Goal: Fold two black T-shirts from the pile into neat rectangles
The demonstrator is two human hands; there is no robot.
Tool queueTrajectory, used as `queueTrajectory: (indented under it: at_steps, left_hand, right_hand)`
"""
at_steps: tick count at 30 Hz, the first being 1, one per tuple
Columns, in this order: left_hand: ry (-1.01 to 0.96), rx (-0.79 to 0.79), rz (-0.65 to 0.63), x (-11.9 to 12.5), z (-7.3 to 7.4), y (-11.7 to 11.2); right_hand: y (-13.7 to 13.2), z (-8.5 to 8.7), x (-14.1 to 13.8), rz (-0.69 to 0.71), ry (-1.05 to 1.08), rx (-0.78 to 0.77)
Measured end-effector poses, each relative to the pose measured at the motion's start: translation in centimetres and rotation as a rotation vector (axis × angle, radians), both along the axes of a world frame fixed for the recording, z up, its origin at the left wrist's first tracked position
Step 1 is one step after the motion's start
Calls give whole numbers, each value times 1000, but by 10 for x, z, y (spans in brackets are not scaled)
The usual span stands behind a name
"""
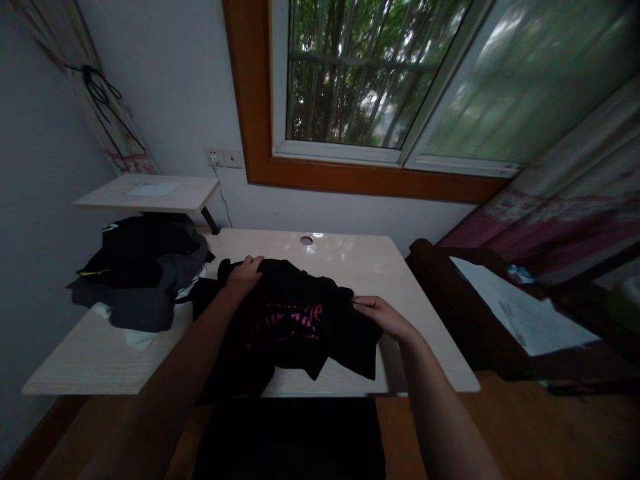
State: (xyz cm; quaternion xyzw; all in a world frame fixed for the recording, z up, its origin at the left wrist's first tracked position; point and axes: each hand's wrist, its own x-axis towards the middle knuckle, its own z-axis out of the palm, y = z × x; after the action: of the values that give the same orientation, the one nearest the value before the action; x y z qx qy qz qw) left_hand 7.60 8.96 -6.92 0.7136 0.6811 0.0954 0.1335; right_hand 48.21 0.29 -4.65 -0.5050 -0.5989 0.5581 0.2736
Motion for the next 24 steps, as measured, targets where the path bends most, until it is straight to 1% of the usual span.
queueTrajectory:
  at_steps: [1,3,6,8,10,12,13,15,16,18,19,21,24]
  left_hand:
    - [-1,-14,6,-1,1,4]
    - [-14,-25,12,-5,2,11]
    - [-57,-29,30,-10,1,17]
    - [-104,-13,63,-13,1,18]
    - [-165,8,105,-15,1,18]
    - [-231,36,140,-16,5,20]
    - [-295,67,166,-17,7,22]
    - [-483,175,246,-19,14,30]
    - [-579,245,289,-20,17,35]
    - [-696,372,347,-23,23,45]
    - [-704,409,350,-24,24,47]
    - [-692,426,310,-24,23,48]
    - [-617,384,141,-22,13,31]
  right_hand:
    - [2,0,6,-75,42,-4]
    - [8,1,19,-299,143,39]
    - [22,3,37,-663,293,200]
    - [34,4,46,-850,353,305]
    - [49,5,52,-978,371,374]
    - [66,6,54,-1056,348,423]
    - [75,7,54,-1079,321,451]
    - [92,11,51,-1081,243,540]
    - [100,14,48,-1051,201,594]
    - [112,20,39,-927,136,688]
    - [116,23,34,-844,114,721]
    - [116,28,20,-679,66,761]
    - [101,27,-5,-465,-62,799]
